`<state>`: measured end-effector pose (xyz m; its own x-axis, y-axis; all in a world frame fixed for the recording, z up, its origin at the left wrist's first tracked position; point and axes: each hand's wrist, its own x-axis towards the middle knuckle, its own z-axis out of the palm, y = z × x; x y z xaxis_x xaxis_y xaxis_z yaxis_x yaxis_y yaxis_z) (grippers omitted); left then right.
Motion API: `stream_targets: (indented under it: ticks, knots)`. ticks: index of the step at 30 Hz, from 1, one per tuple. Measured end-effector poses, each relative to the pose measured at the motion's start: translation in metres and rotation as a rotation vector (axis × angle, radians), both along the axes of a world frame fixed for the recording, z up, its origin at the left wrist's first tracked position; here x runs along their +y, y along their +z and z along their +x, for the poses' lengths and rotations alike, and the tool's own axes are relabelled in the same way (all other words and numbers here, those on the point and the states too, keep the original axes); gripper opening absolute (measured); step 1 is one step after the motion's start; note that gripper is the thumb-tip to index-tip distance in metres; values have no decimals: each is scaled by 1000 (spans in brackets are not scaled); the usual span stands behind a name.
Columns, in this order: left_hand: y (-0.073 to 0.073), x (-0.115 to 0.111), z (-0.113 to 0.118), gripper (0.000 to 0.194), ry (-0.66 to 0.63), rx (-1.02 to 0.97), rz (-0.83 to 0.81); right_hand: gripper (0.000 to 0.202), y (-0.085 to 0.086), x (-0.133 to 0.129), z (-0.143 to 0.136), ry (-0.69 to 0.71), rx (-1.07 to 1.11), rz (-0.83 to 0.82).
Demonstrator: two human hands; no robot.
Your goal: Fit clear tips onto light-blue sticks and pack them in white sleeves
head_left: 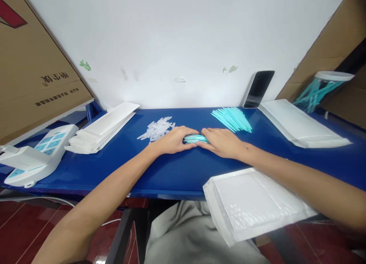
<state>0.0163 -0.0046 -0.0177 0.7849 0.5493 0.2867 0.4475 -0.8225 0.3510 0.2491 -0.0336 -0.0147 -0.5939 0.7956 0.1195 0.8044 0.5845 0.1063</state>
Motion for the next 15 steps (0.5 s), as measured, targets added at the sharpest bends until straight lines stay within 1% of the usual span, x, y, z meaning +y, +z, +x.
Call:
stream_targets:
  ticks: [6, 10, 15]
  knots:
    - [1, 1, 0, 45, -22, 14, -17, 49, 1, -3, -2, -6, -19, 42]
    - [0, 3, -1, 46, -40, -5, -54, 47, 2, -4, -2, -10, -19, 25]
    - [0, 2, -1, 52, -8, 24, -65, 43, 2, -2, -1, 4, 22, -30]
